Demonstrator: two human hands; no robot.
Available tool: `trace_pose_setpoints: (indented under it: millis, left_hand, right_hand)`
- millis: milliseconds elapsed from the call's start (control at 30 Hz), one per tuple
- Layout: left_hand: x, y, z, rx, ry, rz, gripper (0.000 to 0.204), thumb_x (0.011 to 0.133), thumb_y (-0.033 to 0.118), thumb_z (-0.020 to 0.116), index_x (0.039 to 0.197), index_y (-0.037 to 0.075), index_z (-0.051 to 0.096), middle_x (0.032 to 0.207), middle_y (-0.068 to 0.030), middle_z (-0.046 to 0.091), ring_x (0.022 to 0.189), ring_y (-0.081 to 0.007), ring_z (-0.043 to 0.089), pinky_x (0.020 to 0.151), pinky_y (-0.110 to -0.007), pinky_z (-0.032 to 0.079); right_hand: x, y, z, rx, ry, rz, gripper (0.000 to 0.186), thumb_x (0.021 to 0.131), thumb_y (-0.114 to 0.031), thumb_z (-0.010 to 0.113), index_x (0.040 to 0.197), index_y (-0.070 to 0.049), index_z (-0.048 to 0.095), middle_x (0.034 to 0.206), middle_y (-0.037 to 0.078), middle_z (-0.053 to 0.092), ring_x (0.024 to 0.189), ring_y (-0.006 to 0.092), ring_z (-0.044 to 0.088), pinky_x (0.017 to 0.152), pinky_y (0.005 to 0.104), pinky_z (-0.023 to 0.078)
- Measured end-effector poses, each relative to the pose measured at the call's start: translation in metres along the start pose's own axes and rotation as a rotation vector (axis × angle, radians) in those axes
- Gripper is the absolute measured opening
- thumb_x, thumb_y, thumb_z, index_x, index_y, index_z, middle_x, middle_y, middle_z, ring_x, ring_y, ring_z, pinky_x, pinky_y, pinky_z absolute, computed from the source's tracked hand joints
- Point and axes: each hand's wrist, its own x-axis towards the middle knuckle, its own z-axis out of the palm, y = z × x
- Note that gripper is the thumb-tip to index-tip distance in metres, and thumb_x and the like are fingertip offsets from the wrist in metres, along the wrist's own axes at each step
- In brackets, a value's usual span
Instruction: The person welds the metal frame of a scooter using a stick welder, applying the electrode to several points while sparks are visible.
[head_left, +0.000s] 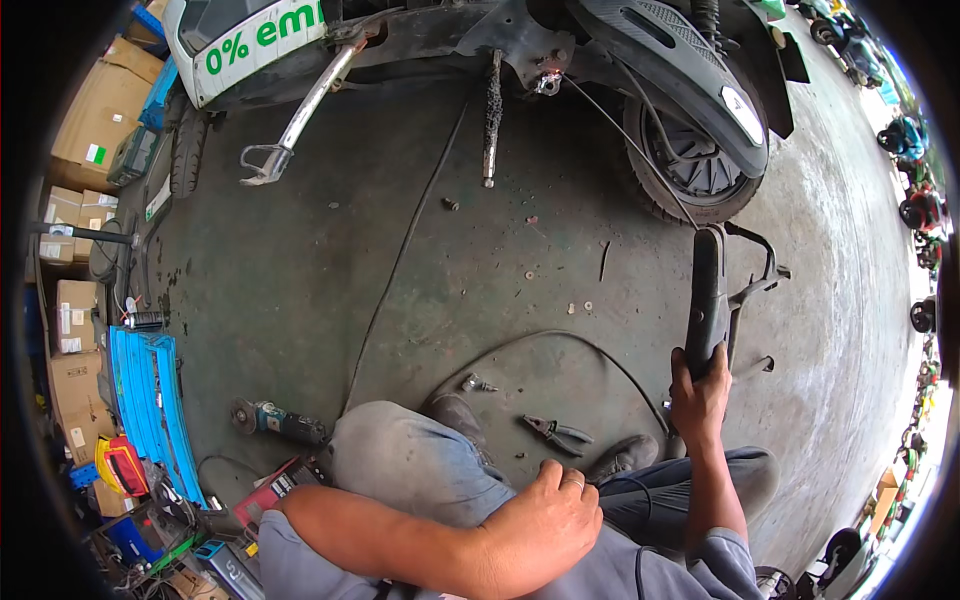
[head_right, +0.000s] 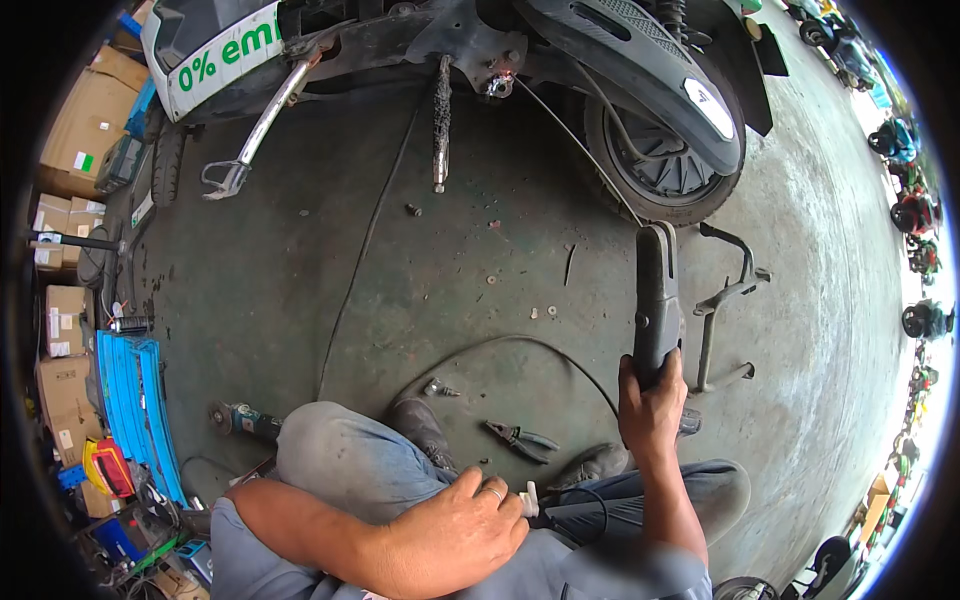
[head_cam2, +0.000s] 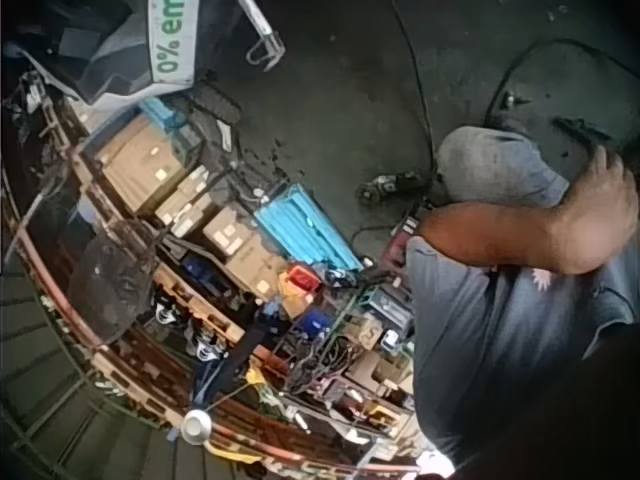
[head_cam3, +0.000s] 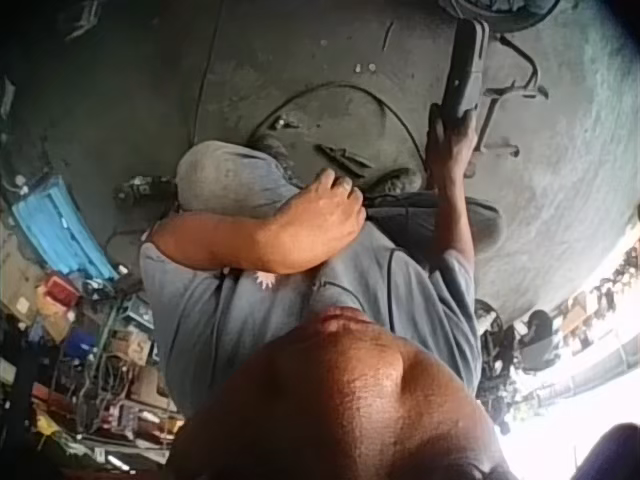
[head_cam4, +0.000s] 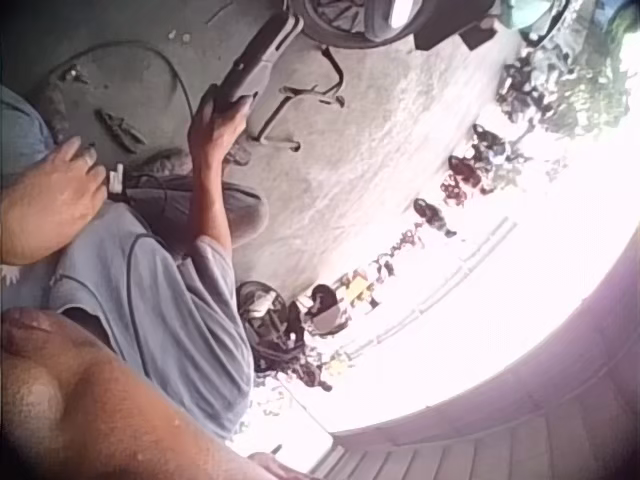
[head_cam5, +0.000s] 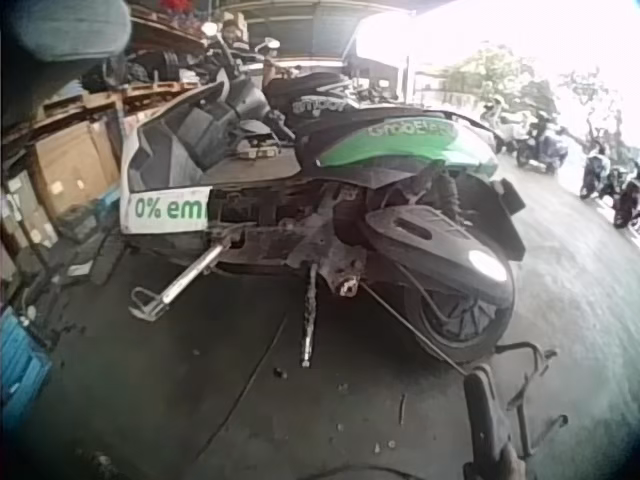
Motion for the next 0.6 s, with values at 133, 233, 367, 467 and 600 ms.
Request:
trace_pose_setpoints:
  millis: [133, 233, 367, 467, 600]
  left_hand:
    - [0.0, 0.0, 0.0, -0.001, 0.007, -0.009, 0.021, 0.08, 0.019, 0.063, 0.091, 0.003, 0.07, 0.082, -0.0086, 0.061, 0.088, -0.0244, 0.059, 0.078, -0.04, 0.042]
    - [0.001, 0.0, 0.0, -0.006, -0.007, -0.013, 0.021, 0.08, 0.019, 0.062, 0.091, 0.003, 0.07, 0.083, -0.0085, 0.061, 0.088, -0.0242, 0.059, 0.078, -0.04, 0.043]
    - [0.002, 0.0, -0.002, 0.004, -0.016, -0.005, 0.022, 0.08, 0.02, 0.062, 0.091, 0.003, 0.07, 0.083, -0.0085, 0.061, 0.088, -0.024, 0.059, 0.078, -0.04, 0.043]
    - [0.001, -0.001, -0.002, 0.011, -0.016, -0.003, 0.021, 0.08, 0.02, 0.062, 0.09, 0.004, 0.07, 0.083, -0.0081, 0.061, 0.088, -0.0238, 0.059, 0.078, -0.04, 0.043]
    - [0.003, -0.001, -0.007, 0.016, -0.035, -0.012, 0.021, 0.08, 0.021, 0.062, 0.089, 0.004, 0.07, 0.085, -0.0082, 0.063, 0.088, -0.0238, 0.059, 0.078, -0.039, 0.043]
  right_hand:
    - [0.005, -0.005, -0.003, 0.011, -0.005, -0.012, 0.036, 0.088, -0.021, 0.069, 0.1, 0.008, 0.054, 0.055, 0.01, 0.055, 0.048, 0.019, 0.054, 0.047, 0.0373, 0.042]
    - [0.007, -0.006, -0.004, -0.017, -0.012, -0.021, 0.037, 0.088, -0.021, 0.07, 0.101, 0.009, 0.054, 0.055, 0.011, 0.055, 0.048, 0.0191, 0.055, 0.047, 0.0374, 0.042]
    - [0.006, -0.005, -0.005, -0.03, 0.017, -0.036, 0.037, 0.087, -0.021, 0.07, 0.101, 0.01, 0.053, 0.056, 0.012, 0.055, 0.048, 0.0199, 0.054, 0.048, 0.0378, 0.042]
    - [0.006, -0.022, -0.01, 0.017, -0.046, 0.095, 0.036, 0.085, -0.023, 0.07, 0.093, 0.006, 0.049, 0.067, 0.028, 0.056, 0.059, 0.0449, 0.054, 0.059, 0.0483, 0.043]
    - [0.008, -0.02, -0.014, -0.046, -0.031, 0.073, 0.037, 0.086, -0.023, 0.069, 0.098, 0.007, 0.052, 0.07, 0.028, 0.058, 0.063, 0.0452, 0.056, 0.062, 0.0475, 0.044]
